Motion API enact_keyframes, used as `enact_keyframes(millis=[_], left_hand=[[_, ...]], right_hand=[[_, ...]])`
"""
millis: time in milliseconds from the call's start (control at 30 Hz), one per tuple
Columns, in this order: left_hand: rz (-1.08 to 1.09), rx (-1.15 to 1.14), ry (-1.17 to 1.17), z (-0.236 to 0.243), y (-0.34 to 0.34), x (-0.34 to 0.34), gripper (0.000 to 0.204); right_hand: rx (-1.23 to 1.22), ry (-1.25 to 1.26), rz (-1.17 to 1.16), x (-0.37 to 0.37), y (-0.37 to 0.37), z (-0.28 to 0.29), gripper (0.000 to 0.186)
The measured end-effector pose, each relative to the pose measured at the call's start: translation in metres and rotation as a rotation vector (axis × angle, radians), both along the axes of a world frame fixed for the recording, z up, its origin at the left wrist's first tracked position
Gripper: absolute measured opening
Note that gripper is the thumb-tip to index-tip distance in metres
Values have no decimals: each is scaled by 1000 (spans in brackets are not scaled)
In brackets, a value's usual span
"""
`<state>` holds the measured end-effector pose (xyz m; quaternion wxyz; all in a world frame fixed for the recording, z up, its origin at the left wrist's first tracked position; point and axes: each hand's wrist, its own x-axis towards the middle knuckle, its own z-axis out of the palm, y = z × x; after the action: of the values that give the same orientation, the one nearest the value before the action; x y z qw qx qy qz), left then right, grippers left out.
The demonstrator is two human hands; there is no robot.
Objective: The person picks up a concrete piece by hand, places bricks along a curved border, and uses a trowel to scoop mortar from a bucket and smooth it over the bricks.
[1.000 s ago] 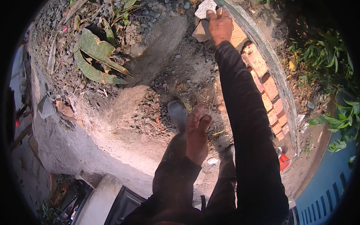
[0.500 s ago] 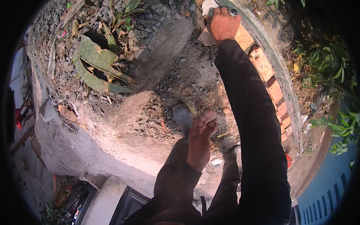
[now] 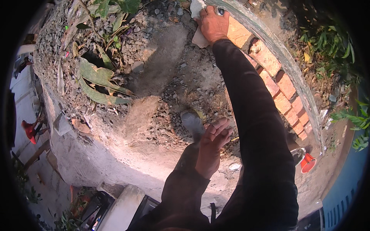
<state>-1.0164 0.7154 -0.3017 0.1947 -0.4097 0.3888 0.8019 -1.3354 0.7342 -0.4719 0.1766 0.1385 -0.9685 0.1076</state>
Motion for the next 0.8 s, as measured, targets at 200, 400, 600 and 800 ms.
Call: enact_keyframes(millis=[200, 400, 600, 800], left_hand=[[22, -12, 22, -19, -1, -3, 46], [117, -205, 7, -19, 5, -17, 40], [-67, -240, 122, -32, 50, -9, 39], [-390, -515, 252, -33, 109, 39, 38]], right_hand=[[-64, -117, -33, 33, -7, 23, 37], [-723, -475, 14, 239, 74, 65, 33], [-892, -1039, -595, 503, 236, 80, 24], [-733, -1020, -1142, 665, 393, -14, 27]])
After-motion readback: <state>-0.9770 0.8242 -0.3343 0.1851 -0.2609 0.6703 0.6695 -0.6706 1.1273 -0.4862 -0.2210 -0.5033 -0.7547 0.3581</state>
